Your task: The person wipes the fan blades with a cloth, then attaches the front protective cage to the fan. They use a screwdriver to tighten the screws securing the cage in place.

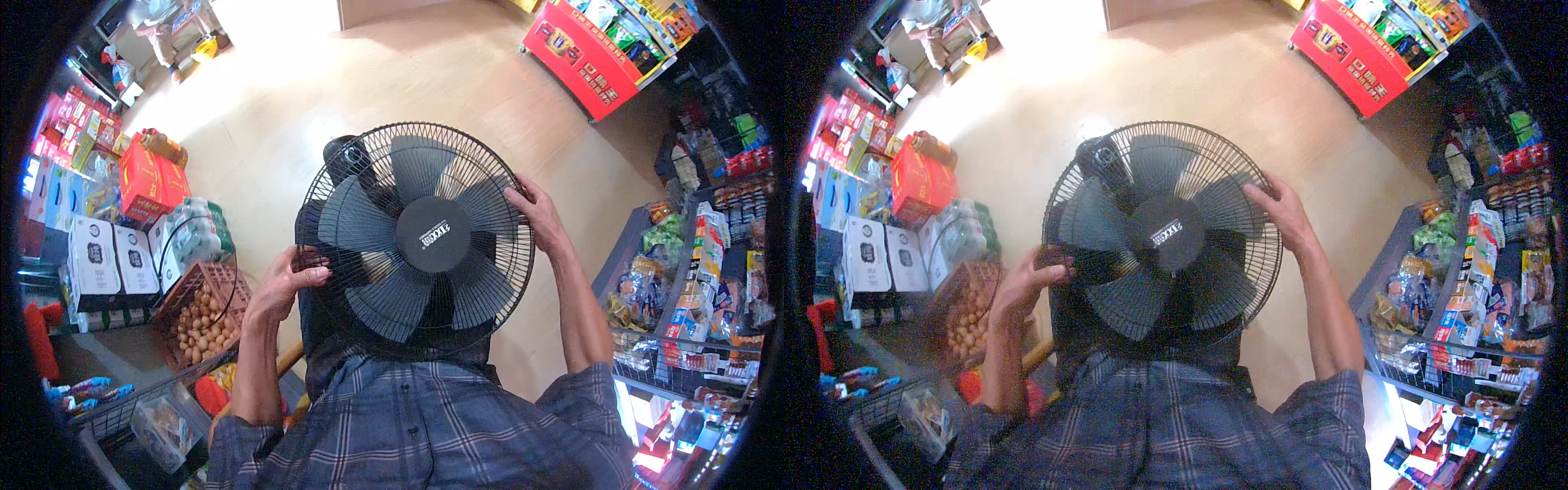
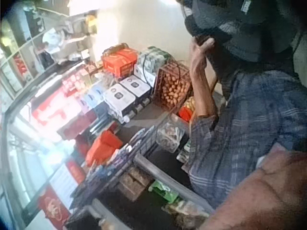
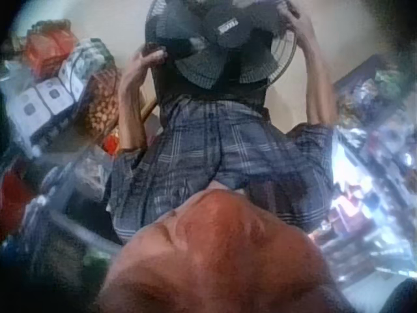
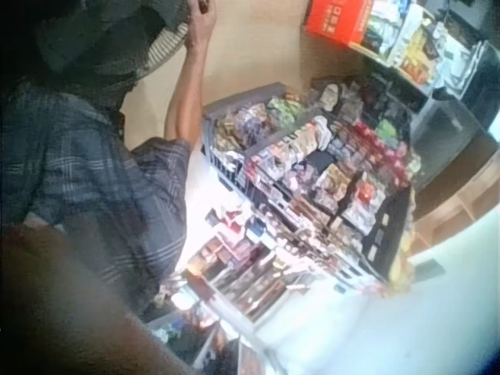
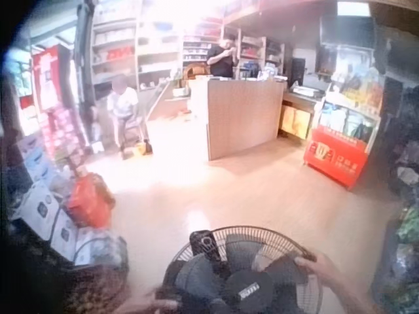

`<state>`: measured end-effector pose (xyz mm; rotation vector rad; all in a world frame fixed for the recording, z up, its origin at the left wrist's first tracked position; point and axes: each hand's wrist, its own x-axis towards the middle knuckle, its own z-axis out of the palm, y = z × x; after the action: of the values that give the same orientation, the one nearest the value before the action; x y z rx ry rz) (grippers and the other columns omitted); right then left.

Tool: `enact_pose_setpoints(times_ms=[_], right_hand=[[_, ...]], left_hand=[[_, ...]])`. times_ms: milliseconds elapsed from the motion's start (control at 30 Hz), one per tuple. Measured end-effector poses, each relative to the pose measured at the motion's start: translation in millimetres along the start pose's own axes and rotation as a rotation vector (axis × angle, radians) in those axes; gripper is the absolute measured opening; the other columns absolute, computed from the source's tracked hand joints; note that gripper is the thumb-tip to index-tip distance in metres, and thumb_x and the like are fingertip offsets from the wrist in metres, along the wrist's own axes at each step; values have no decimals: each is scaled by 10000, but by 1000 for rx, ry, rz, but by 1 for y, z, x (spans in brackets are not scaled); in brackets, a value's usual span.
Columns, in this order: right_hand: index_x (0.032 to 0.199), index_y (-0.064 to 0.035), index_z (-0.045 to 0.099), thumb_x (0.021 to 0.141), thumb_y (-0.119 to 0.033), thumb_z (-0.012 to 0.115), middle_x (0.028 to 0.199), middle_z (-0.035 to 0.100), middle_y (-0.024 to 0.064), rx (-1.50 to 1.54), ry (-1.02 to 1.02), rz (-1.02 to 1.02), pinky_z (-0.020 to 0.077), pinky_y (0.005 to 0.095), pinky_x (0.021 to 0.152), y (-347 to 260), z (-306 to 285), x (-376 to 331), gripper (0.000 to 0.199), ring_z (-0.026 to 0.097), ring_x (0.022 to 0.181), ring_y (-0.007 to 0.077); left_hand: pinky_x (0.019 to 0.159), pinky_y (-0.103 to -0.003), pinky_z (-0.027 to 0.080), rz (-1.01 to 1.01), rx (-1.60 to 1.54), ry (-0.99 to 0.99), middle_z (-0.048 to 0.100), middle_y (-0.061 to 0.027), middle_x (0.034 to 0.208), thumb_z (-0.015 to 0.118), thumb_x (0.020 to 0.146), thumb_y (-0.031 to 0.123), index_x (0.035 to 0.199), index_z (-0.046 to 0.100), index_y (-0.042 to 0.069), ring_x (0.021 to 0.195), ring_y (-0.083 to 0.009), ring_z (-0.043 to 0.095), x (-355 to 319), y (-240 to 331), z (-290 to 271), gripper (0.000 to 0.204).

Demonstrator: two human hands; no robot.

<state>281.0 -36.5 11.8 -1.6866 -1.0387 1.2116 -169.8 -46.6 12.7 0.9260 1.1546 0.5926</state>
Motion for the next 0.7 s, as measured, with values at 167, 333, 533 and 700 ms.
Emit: enact_pose_setpoints(times_ms=[167,333,533,700], right_hand=[[1395,44,426,882,-381,676,1293,559,146,-148,5,-16,410,300,983,22,17,5,711,532,1164,198],[1365,27,476,902,-380,650,1342,528,168,-205,53,-157,347,329,1075,35,18,14,640,486,1253,236],[1347,18,504,854,-397,682,1449,419,212,-248,45,-189,283,361,1133,31,15,6,669,370,1373,288],[1285,52,544,857,-327,697,1438,430,230,91,-4,-147,304,367,1116,28,14,-5,591,370,1371,287]], left_hand=[[930,-348,458,-63,-42,45,613,-145,1149,771,751,322,1280,475,-48,1009,-232,603,-5,-21,-6,709],[895,-327,454,-53,-34,68,600,-121,1144,790,748,274,1285,472,-51,1014,-206,574,-7,-13,-2,704],[1036,-369,351,90,183,256,548,-179,1254,736,768,274,1345,437,-67,1167,-257,514,-21,24,16,734],[559,-222,406,148,-291,264,505,34,727,643,913,292,1273,502,1,625,-70,494,-4,31,17,484]])
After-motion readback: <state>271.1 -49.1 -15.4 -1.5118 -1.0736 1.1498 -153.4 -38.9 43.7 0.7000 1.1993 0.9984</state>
